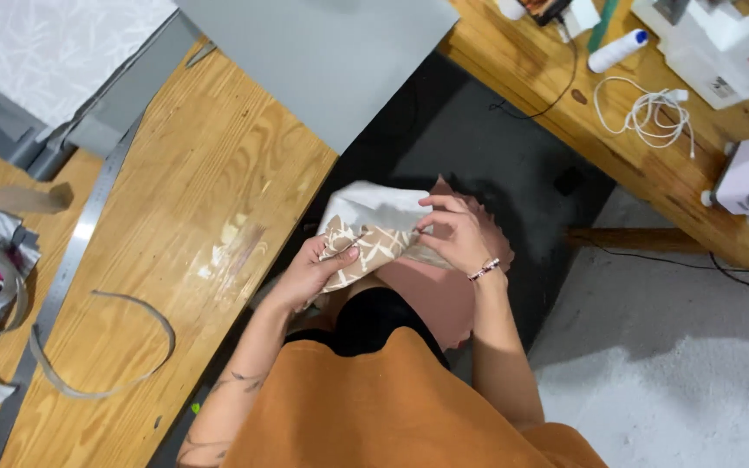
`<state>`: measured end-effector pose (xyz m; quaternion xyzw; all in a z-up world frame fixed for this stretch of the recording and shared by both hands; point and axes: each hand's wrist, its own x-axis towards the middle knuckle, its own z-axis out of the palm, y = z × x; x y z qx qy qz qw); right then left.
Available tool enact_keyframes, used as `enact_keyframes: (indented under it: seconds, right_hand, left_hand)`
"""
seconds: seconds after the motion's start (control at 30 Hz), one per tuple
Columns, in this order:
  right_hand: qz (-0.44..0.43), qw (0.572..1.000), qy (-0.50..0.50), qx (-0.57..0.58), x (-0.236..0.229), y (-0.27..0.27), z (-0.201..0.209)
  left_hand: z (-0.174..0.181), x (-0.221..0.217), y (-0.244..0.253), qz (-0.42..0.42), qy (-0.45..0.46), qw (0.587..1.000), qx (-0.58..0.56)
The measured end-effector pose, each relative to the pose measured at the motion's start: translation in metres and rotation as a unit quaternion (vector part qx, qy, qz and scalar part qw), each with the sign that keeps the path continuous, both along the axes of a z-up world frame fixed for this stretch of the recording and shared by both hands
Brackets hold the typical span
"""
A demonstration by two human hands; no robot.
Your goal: The person cuts a strip of gray fabric using scissors, then folds and pins it onto a larger gray fabric piece. They repeat the pinning process on a patterned fabric piece. Finally, they fold the gray fabric and place it on a stack of other fabrics.
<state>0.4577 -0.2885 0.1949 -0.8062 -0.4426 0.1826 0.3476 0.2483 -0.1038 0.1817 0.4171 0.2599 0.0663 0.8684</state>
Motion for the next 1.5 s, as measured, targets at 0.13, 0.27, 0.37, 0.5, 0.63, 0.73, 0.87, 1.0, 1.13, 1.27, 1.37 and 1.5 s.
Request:
enact_keyframes:
  seconds: [0.13,0.27,0.37,0.5,0.63,0.73,0.87,1.0,1.13,1.27,1.37,1.5]
  right_hand:
    - [-0.056,0.998,-0.004,0.039,0.004,-0.006,0.021]
    - [-0.018,1.0,-0.003,-0.023,-0.009,0.012,0.033]
    - [0.065,0.997,-0.03,-0.033,-0.011,0.03,-0.008]
    - [0.113,0.976,-0.115,-0.144,0.01,0.049,-0.078]
    - [0.084,0.935,-0.191,-0.286,0.02,0.062,-0.073]
    - [0.045,0.949,-0.197,-0.243,0.052,0.078,-0.092]
    - [-0.011,0.997,-0.026,-0.071,0.077,0.121,-0.088]
    - [-0.007,0.975,0.22,-0.003,0.083,0.182,-0.074]
    - [0.012,0.961,0.274,0.027,0.082,0.244,-0.086]
    - [0.019,0.968,0.248,0.019,0.094,0.303,-0.128]
    - [0.018,0.981,0.19,0.013,0.105,0.345,-0.159]
    - [0.015,0.996,0.064,-0.056,0.11,0.384,-0.188]
  left_hand:
    - [-0.024,-0.005,0.008,0.051,0.004,0.993,0.105]
    - [-0.013,-0.009,0.012,0.114,0.011,0.982,0.147]
    - [-0.018,-0.017,0.014,0.141,-0.001,0.976,0.166]
    - [-0.02,-0.04,0.033,0.224,0.053,0.96,0.161]
    - [-0.001,-0.082,0.058,0.317,0.158,0.925,0.138]
    - [-0.04,-0.125,0.078,0.421,0.108,0.883,0.174]
    - [-0.048,-0.176,0.063,0.42,0.168,0.869,0.198]
    - [-0.049,-0.209,0.054,0.402,0.23,0.855,0.232]
    - [-0.052,-0.219,0.053,0.452,0.237,0.842,0.173]
    - [-0.098,-0.228,0.061,0.471,0.312,0.809,0.164]
    - [-0.131,-0.226,0.089,0.493,0.361,0.773,0.169]
    - [-0.183,-0.231,0.131,0.459,0.544,0.681,0.17]
